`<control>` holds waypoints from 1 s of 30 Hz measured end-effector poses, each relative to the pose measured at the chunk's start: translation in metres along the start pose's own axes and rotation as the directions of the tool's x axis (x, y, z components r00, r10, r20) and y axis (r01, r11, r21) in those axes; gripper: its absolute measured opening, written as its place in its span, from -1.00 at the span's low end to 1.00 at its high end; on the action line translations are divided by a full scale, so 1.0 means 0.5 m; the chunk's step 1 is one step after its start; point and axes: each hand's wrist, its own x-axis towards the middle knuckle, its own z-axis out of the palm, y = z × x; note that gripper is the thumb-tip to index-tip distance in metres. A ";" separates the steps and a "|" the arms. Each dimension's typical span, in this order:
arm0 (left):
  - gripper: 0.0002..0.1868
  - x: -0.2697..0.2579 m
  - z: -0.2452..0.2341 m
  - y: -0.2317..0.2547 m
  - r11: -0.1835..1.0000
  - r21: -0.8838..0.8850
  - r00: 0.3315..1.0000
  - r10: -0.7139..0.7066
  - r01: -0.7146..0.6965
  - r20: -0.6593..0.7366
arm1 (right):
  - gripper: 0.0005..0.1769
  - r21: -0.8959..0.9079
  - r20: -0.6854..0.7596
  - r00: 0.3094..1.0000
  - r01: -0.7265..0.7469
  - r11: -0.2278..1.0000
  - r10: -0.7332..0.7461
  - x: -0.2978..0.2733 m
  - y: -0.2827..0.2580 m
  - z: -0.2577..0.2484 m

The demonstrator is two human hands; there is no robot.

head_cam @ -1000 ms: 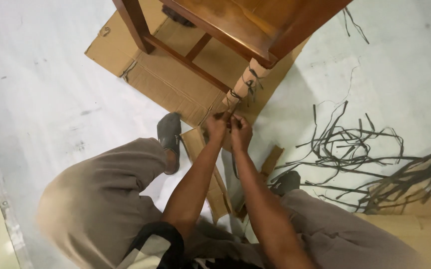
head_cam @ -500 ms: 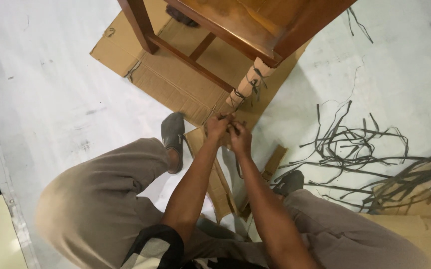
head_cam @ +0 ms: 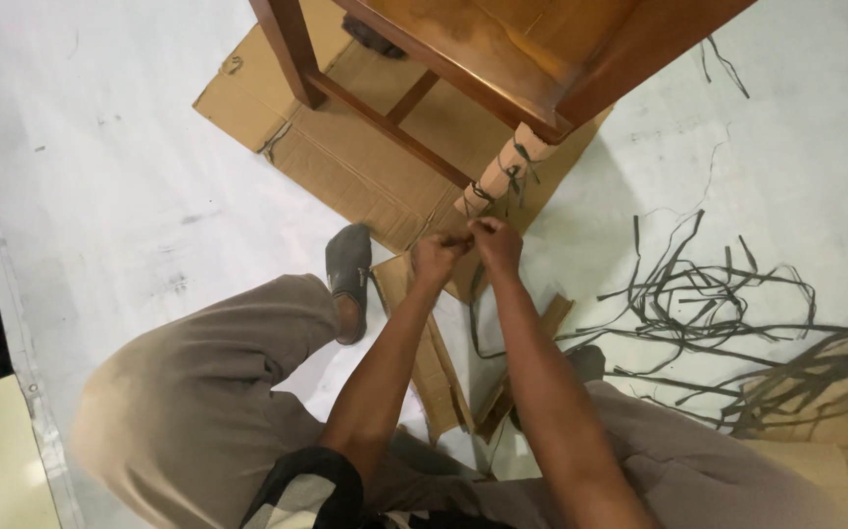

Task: Wrapping the legs of a wooden chair with protective cardboard and securing them with plastic ties.

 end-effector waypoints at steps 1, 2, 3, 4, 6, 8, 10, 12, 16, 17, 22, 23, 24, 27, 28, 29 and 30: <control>-0.68 -0.001 -0.005 0.006 1.000 0.001 1.000 0.000 0.000 -0.002 | -0.55 0.001 0.002 1.000 0.001 1.000 -0.001 0.010 0.006 0.007; -0.72 -0.004 -0.009 0.011 0.999 -0.022 0.999 0.024 -0.023 0.037 | -0.60 0.056 0.021 1.000 -0.004 0.998 0.003 0.019 0.013 0.013; -0.73 -0.006 -0.013 0.016 0.998 -0.046 0.996 0.049 -0.046 0.076 | -0.64 0.110 0.041 0.999 -0.011 0.994 0.006 0.028 0.020 0.020; -0.73 -0.009 -0.021 0.023 0.998 -0.045 0.996 0.048 -0.044 0.078 | -0.64 0.110 0.041 0.999 -0.012 0.994 0.008 0.012 0.000 0.003; -0.72 -0.016 -0.036 0.036 0.998 -0.044 0.993 0.053 -0.049 0.105 | -0.62 -0.026 0.076 0.988 0.139 0.990 -0.136 -0.020 -0.041 -0.028; -0.72 -0.003 -0.043 0.038 0.992 -0.076 0.988 0.106 -0.098 0.111 | -0.68 -0.054 0.051 0.977 0.212 0.976 -0.209 -0.039 -0.050 -0.040; -0.72 0.001 -0.053 0.048 0.983 -0.107 0.980 0.161 -0.149 0.116 | -0.75 -0.084 0.026 0.959 0.283 0.955 -0.282 -0.063 -0.069 -0.058; -0.64 -0.005 -0.066 0.066 0.952 -0.174 0.951 0.276 -0.251 0.137 | -0.82 -0.052 0.005 0.911 0.412 0.910 -0.413 -0.093 -0.100 -0.081; -0.69 -0.031 -0.096 0.114 0.931 -0.309 0.965 0.238 -0.193 0.113 | -0.80 -0.040 -0.013 0.866 0.499 0.866 -0.500 -0.113 -0.125 -0.100; -0.73 -0.034 -0.097 0.122 0.929 -0.308 0.966 0.241 -0.202 0.092 | -0.80 -0.053 0.000 0.859 0.510 0.858 -0.511 -0.115 -0.128 -0.102; -0.79 -0.020 -0.076 0.113 0.941 -0.243 0.968 0.248 -0.233 0.033 | -0.85 -0.133 -0.005 0.821 0.565 0.814 -0.570 -0.100 -0.105 -0.095; -0.80 -0.026 -0.076 0.123 0.940 -0.240 0.967 0.255 -0.243 0.017 | -0.86 -0.136 -0.038 0.818 0.564 0.814 -0.573 -0.101 -0.106 -0.096; -0.81 -0.031 -0.076 0.133 0.938 -0.236 0.965 0.261 -0.253 0.000 | -0.88 -0.140 -0.071 0.814 0.564 0.814 -0.576 -0.103 -0.107 -0.096; -0.71 0.067 0.000 0.036 0.876 -0.477 0.993 -0.109 0.074 -0.046 | -0.92 -0.159 -0.103 0.809 0.560 0.813 -0.578 -0.095 -0.096 -0.084; -0.71 0.065 0.005 0.040 0.875 -0.478 0.993 -0.108 0.074 -0.043 | -0.92 -0.162 -0.104 0.809 0.559 0.813 -0.578 -0.095 -0.094 -0.083; -0.62 0.064 0.011 0.044 0.821 -0.545 0.980 -0.201 0.173 0.008 | -0.92 -0.167 -0.111 0.810 0.556 0.814 -0.576 -0.095 -0.091 -0.081; -0.53 0.061 0.015 0.045 0.751 -0.603 0.955 -0.289 0.268 0.064 | -0.91 -0.171 -0.114 0.810 0.554 0.815 -0.575 -0.097 -0.089 -0.078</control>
